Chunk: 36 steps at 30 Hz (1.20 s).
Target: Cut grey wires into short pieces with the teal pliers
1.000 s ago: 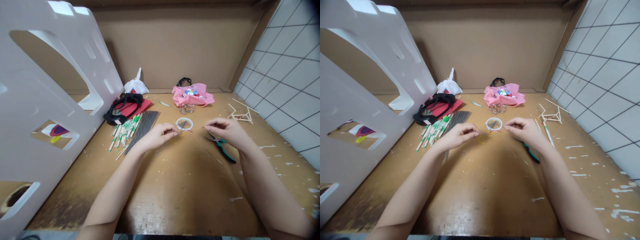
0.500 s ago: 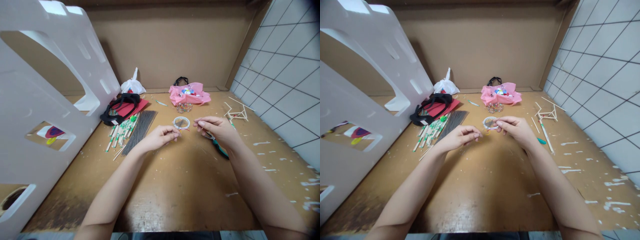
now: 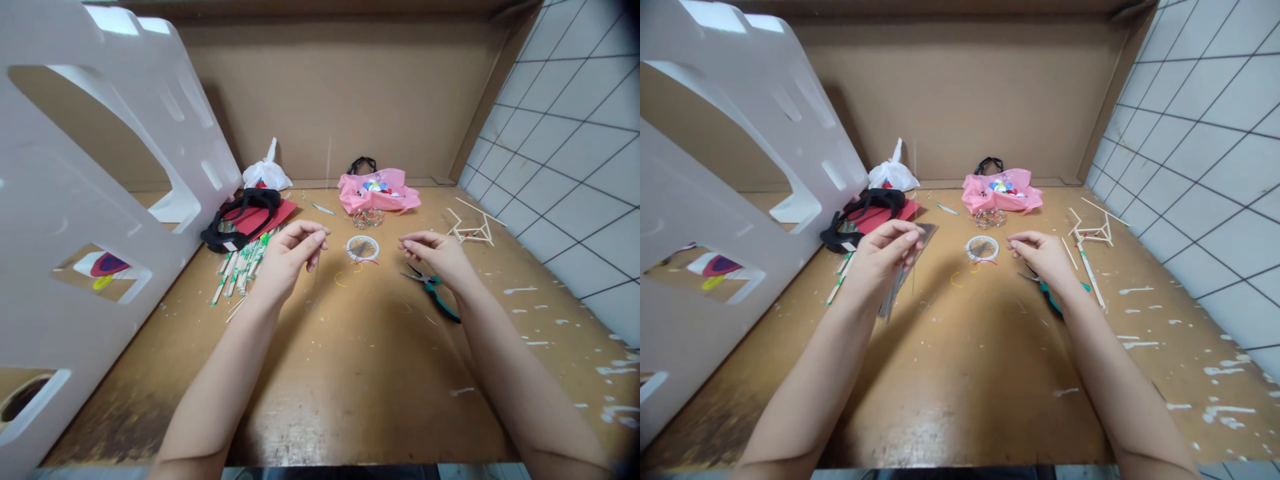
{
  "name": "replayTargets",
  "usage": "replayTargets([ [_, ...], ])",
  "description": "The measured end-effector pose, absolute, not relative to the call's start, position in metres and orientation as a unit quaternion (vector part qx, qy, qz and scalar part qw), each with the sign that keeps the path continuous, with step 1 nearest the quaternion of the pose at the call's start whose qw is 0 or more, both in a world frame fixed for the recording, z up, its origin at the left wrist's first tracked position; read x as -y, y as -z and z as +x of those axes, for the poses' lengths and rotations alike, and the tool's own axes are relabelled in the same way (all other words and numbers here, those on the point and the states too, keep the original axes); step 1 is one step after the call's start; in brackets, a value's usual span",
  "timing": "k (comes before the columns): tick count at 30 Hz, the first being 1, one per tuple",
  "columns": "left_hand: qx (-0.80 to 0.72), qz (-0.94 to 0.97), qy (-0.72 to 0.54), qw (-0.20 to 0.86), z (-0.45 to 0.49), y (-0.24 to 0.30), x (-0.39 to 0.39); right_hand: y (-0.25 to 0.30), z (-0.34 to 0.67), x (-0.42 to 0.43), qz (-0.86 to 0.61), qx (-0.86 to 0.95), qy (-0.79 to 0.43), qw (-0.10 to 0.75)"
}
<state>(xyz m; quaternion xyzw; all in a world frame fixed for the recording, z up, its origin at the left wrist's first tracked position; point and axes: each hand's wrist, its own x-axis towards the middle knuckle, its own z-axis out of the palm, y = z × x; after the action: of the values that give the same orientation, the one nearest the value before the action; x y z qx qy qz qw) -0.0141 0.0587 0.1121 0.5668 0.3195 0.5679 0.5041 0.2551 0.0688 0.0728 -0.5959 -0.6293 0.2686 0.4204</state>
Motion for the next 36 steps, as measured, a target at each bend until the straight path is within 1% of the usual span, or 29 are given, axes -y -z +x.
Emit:
replayTargets([
  [1, -0.318, 0.559, -0.579, 0.501, -0.017, -0.117, -0.056, -0.067, 0.257, -0.074, -0.624, 0.657, -0.209, 0.367],
  [3, -0.319, 0.552, -0.591, 0.494, -0.022, -0.125, -0.05, -0.057, 0.259, -0.087, -0.646, 0.731, -0.07, 0.21],
  [4, -0.32, 0.551, -0.594, 0.49, -0.025, -0.129, -0.047, -0.054, 0.26, -0.094, -0.641, 0.745, -0.049, 0.178],
  [6, -0.324, 0.556, -0.595, 0.482, -0.028, -0.132, -0.044, -0.054, 0.259, -0.108, -0.623, 0.772, -0.021, 0.129],
  [10, -0.339, 0.567, -0.586, 0.469, -0.035, -0.133, -0.044, -0.063, 0.244, -0.129, -0.575, 0.816, -0.008, 0.057],
  [15, -0.35, 0.564, -0.582, 0.47, -0.041, -0.133, -0.05, -0.055, 0.201, -0.13, -0.498, 0.867, -0.019, -0.009],
  [20, -0.353, 0.563, -0.578, 0.473, -0.043, -0.133, -0.053, -0.034, 0.168, -0.134, -0.446, 0.894, -0.023, -0.043],
  [26, -0.346, 0.567, -0.57, 0.483, -0.044, -0.133, -0.054, -0.022, 0.163, -0.143, -0.431, 0.901, -0.02, -0.041],
  [32, -0.353, 0.57, -0.558, 0.489, -0.042, -0.131, -0.054, -0.014, 0.161, -0.143, -0.445, 0.893, -0.059, -0.014],
  [36, -0.355, 0.577, -0.54, 0.5, -0.039, -0.131, -0.052, -0.014, 0.158, -0.143, -0.463, 0.876, -0.129, 0.037],
])
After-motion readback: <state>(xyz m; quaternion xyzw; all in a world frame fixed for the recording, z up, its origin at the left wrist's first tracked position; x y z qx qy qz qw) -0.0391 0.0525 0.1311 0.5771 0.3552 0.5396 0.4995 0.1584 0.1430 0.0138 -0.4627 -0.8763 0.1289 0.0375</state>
